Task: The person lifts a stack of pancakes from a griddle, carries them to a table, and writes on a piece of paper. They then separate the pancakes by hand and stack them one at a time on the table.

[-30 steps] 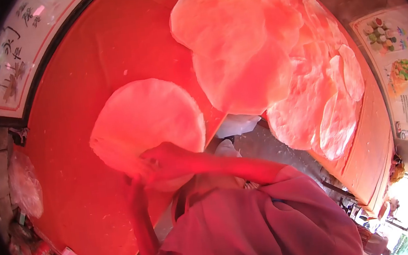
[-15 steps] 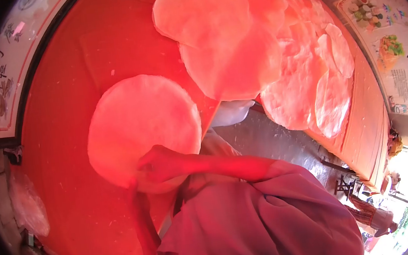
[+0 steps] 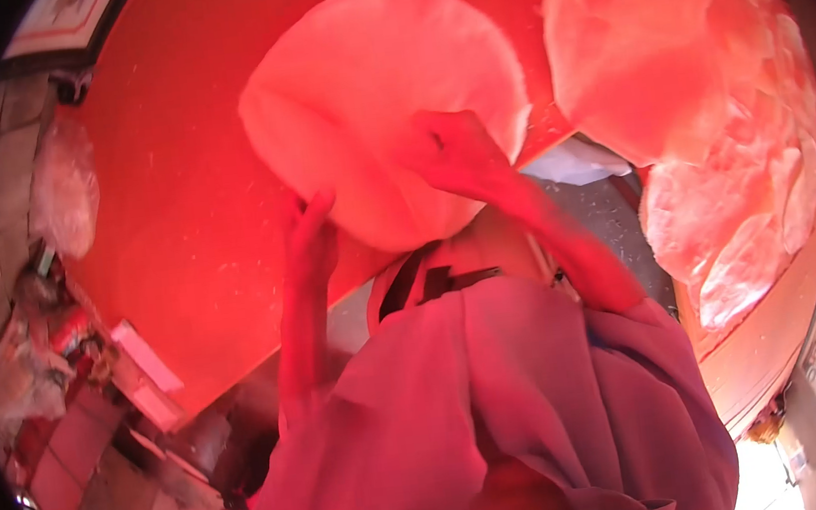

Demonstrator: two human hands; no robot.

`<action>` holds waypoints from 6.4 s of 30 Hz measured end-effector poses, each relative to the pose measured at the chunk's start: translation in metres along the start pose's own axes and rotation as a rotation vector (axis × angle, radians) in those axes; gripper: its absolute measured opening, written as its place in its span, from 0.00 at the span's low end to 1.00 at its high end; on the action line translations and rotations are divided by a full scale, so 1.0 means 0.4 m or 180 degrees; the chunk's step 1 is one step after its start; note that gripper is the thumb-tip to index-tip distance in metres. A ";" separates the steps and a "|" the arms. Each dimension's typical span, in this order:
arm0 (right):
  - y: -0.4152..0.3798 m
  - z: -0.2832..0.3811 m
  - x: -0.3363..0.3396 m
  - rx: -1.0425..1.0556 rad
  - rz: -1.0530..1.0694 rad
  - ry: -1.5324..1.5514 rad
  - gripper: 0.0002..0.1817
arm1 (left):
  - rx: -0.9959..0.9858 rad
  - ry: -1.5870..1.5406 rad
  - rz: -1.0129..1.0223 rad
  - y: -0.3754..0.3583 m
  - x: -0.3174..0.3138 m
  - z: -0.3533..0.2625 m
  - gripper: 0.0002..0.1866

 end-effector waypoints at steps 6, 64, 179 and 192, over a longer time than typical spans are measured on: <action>-0.020 0.021 -0.064 0.0029 0.0126 -0.0098 0.14 | 0.0098 0.0083 -0.0188 0.004 -0.030 -0.009 0.24; 0.033 0.043 -0.131 -0.0385 0.0360 0.0642 0.22 | 0.0171 0.0827 -0.0032 -0.025 0.034 -0.097 0.30; 0.216 -0.184 0.222 0.0021 0.1012 0.1176 0.17 | 0.0056 -0.1146 -0.0059 -0.061 0.228 -0.068 0.32; 0.090 0.167 -0.154 0.0019 0.1070 -0.0189 0.34 | 0.0124 0.0739 -0.0285 0.001 0.068 -0.107 0.31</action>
Point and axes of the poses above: each hand's wrist, its own y-axis towards the middle knuckle, its own x-axis out of the back of the hand, z = x × y, the point moved 4 cm from there along y, towards the middle knuckle, and after that the axes turned 11 degrees about -y, right-handed, at the moved point
